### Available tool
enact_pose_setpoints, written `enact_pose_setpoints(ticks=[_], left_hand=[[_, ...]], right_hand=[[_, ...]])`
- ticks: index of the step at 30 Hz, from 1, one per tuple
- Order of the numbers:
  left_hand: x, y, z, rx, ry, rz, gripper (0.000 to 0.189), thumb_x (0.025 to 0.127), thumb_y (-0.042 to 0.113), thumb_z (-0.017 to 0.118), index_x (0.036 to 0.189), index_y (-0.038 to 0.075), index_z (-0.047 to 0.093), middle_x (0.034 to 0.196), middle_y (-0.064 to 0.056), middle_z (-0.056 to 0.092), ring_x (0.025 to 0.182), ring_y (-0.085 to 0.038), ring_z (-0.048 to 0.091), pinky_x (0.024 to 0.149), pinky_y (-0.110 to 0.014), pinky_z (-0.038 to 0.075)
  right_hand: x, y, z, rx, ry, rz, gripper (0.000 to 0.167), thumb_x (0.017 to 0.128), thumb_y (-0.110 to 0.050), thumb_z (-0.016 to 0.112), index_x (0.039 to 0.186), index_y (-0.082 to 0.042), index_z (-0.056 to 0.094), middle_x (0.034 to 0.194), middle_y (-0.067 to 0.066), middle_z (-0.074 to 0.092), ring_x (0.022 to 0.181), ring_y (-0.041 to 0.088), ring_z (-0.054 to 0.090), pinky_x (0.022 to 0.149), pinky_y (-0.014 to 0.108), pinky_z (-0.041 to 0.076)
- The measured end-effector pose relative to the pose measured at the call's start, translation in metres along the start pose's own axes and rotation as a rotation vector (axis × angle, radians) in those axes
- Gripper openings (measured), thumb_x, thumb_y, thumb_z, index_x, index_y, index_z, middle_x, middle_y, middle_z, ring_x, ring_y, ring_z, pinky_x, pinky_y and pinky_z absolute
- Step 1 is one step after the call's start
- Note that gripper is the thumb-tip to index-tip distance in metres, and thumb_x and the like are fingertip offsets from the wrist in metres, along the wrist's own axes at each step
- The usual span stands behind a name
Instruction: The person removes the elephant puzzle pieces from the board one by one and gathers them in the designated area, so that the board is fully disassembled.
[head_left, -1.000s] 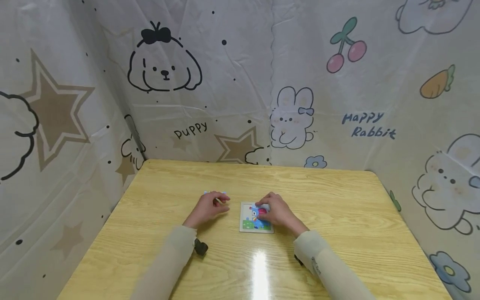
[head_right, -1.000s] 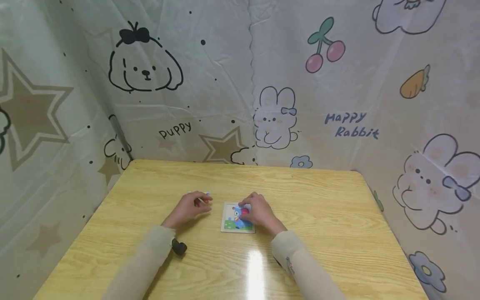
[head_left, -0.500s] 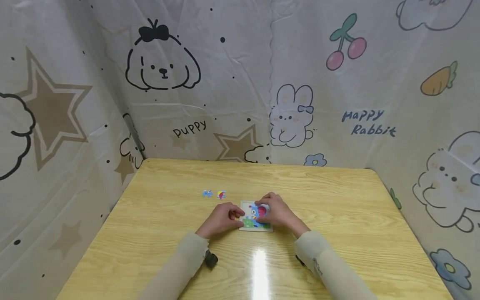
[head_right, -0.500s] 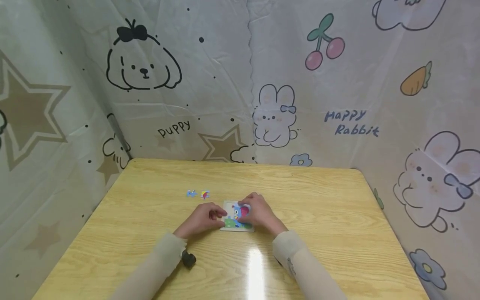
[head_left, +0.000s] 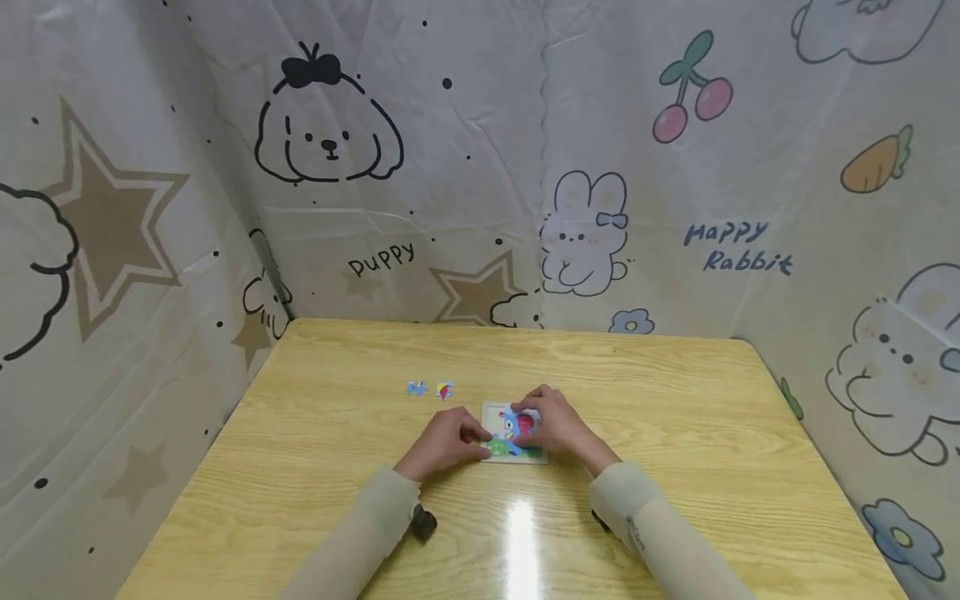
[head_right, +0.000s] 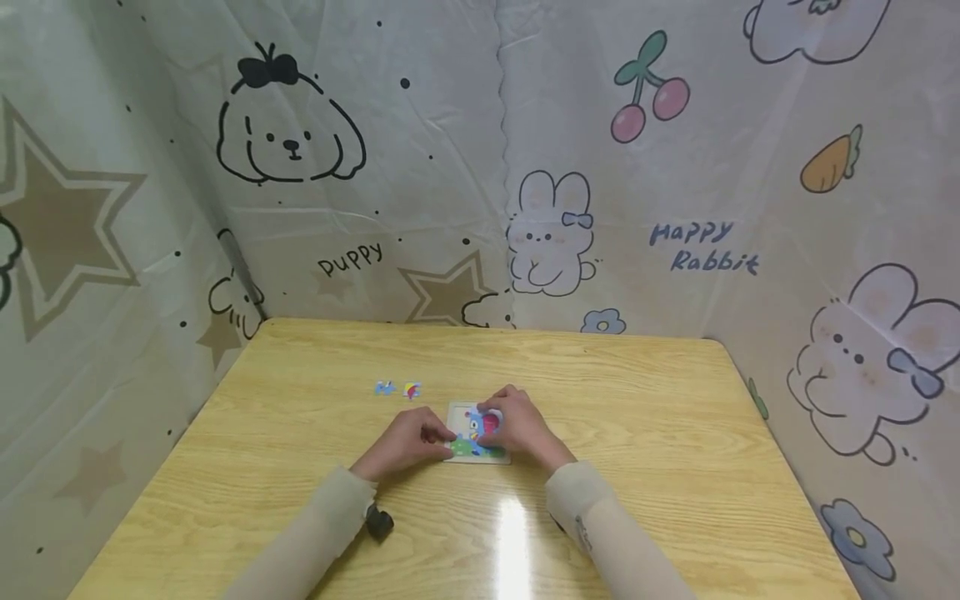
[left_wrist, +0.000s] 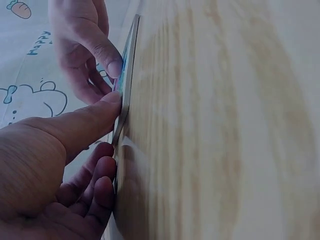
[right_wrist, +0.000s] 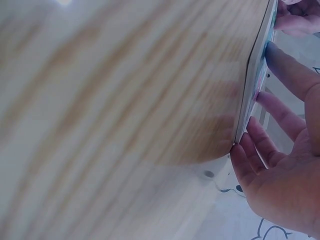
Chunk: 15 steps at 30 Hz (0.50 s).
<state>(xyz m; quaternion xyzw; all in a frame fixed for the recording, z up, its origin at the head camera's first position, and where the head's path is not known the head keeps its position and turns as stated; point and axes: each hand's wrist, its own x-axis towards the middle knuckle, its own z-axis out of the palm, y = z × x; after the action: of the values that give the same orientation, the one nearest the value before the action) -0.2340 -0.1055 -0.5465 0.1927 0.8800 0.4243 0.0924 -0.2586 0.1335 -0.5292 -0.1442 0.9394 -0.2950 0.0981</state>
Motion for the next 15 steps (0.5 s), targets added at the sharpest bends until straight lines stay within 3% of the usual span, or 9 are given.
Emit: enact_pose_setpoints(ticks=[15], left_hand=[[0.0019,0.0053,0.001,0.028,-0.033,0.021,0.02,0.086,0.014,0.086,0.102,0.011,0.076,0.096,0.0,0.069,0.084,-0.013,0.058,0.078,-0.026,0.05]], right_hand=[[-0.0019,0.0,-0.0007,0.014,0.002,-0.008,0.05,0.08,-0.027,0.092,0.126,-0.018,0.075,0.131,0.009,0.057,0.122,0.029,0.05,0.105,0.048,0.046]])
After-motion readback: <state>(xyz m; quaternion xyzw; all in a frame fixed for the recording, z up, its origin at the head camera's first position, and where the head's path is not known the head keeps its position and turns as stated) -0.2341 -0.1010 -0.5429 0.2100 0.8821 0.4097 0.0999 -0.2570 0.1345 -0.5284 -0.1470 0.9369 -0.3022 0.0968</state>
